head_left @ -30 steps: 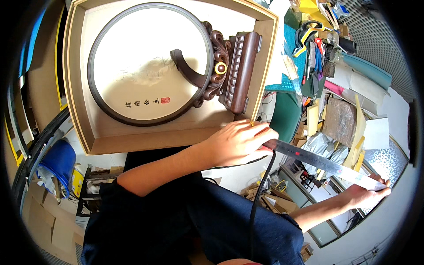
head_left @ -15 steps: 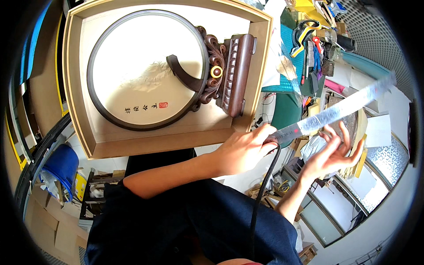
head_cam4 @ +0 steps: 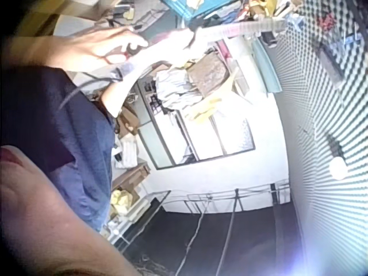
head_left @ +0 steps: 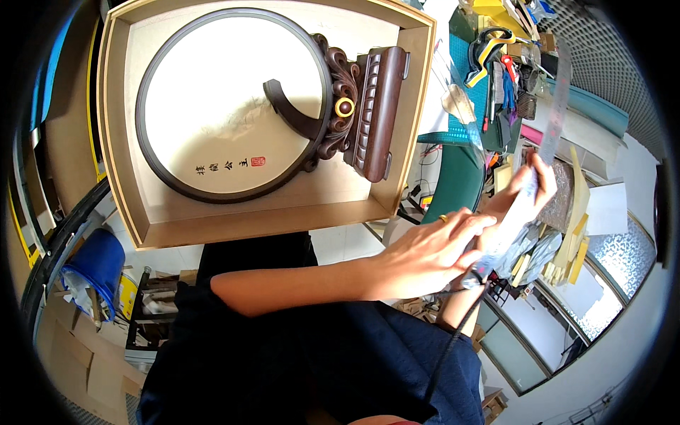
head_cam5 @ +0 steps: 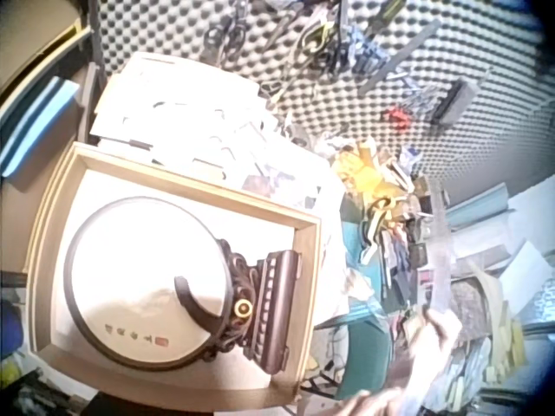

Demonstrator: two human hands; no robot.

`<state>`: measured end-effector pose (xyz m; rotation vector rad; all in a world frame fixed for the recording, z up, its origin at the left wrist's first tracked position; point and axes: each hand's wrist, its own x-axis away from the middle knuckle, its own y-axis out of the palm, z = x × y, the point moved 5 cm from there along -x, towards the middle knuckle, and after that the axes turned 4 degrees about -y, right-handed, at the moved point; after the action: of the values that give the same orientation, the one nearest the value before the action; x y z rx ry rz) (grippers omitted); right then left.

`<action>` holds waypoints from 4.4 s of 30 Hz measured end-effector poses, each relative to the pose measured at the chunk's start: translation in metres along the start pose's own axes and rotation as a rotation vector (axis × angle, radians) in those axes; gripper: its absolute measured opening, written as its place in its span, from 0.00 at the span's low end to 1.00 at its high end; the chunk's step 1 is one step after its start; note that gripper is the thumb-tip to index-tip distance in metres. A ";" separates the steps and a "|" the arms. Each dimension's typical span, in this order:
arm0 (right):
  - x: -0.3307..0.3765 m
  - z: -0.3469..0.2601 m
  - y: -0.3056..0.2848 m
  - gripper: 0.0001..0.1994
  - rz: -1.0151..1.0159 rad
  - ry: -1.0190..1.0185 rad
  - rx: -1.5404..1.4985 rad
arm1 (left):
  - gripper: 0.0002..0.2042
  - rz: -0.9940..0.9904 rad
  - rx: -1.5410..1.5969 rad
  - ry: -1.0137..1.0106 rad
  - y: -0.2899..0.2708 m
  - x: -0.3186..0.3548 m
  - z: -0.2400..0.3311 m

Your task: The person cuts a piece of cardboard on a table saw and then assembles a cardboard box. They place a decorative wooden object inside the box and fit the cut cardboard piece into the box structure.

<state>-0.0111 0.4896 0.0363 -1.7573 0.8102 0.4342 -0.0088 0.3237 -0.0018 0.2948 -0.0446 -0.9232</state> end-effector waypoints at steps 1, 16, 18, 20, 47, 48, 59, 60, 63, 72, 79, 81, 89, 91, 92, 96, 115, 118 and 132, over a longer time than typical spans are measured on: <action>-0.006 0.000 -0.002 0.08 0.028 0.028 -0.009 | 0.22 0.013 -0.030 -0.021 -0.006 0.002 -0.004; -0.050 0.026 -0.045 0.14 0.200 0.052 0.000 | 0.19 -0.164 0.107 0.327 0.002 0.042 0.019; -0.061 0.015 -0.073 0.15 0.219 0.049 -0.193 | 0.20 -0.112 0.092 0.304 -0.015 0.039 0.015; -0.073 0.000 -0.091 0.19 0.141 0.055 -0.297 | 0.20 0.054 -0.018 0.245 -0.029 0.033 0.004; -0.066 -0.042 0.084 0.17 -0.233 -0.005 -0.216 | 0.24 0.461 -0.253 -0.101 -0.087 0.016 -0.058; -0.063 -0.040 0.091 0.16 -0.258 -0.008 -0.236 | 0.24 0.481 -0.268 -0.063 -0.086 0.016 -0.058; -0.040 -0.037 0.124 0.19 -0.275 0.055 -0.233 | 0.30 0.385 -0.599 -0.216 -0.075 0.011 -0.077; -0.037 -0.034 0.125 0.19 -0.280 0.073 -0.223 | 0.30 0.364 -0.632 -0.225 -0.075 0.011 -0.079; -0.034 -0.031 0.132 0.20 -0.294 0.081 -0.266 | 0.30 0.294 -0.745 -0.262 -0.072 0.011 -0.083; -0.021 -0.012 0.145 0.19 -0.298 -0.246 -0.029 | 0.25 0.256 -0.695 -0.327 -0.073 0.012 -0.081; -0.013 -0.010 0.143 0.16 -0.288 0.100 -0.217 | 0.23 0.289 -0.693 -0.315 -0.072 0.013 -0.082; -0.013 -0.013 0.143 0.16 -0.301 0.140 -0.218 | 0.22 0.301 -0.691 -0.317 -0.072 0.013 -0.081; -0.013 -0.015 0.144 0.19 -0.297 0.178 -0.152 | 0.16 0.432 -0.681 -0.270 -0.075 0.012 -0.078; -0.013 -0.015 0.144 0.19 -0.298 0.178 -0.163 | 0.16 0.417 -0.690 -0.270 -0.075 0.012 -0.078; -0.013 -0.015 0.145 0.19 -0.299 0.178 -0.168 | 0.16 0.399 -0.693 -0.273 -0.077 0.012 -0.077; -0.013 -0.013 0.145 0.19 -0.256 0.167 -0.156 | 0.16 0.376 -0.693 -0.280 -0.076 0.012 -0.077; -0.015 -0.019 0.145 0.19 -0.256 0.223 -0.140 | 0.15 0.467 -0.725 -0.261 -0.075 0.009 -0.078; -0.024 -0.024 0.132 0.19 -0.150 0.177 -0.167 | 0.18 0.372 -0.789 -0.263 -0.076 0.008 -0.076; -0.033 0.131 0.028 0.13 -0.330 0.256 -0.052 | 0.35 0.270 -0.909 -0.220 -0.060 0.011 -0.079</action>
<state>-0.0401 0.6177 -0.0055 -1.9774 0.6713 0.0104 -0.0361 0.2995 -0.0943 -0.6437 0.1305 -0.6245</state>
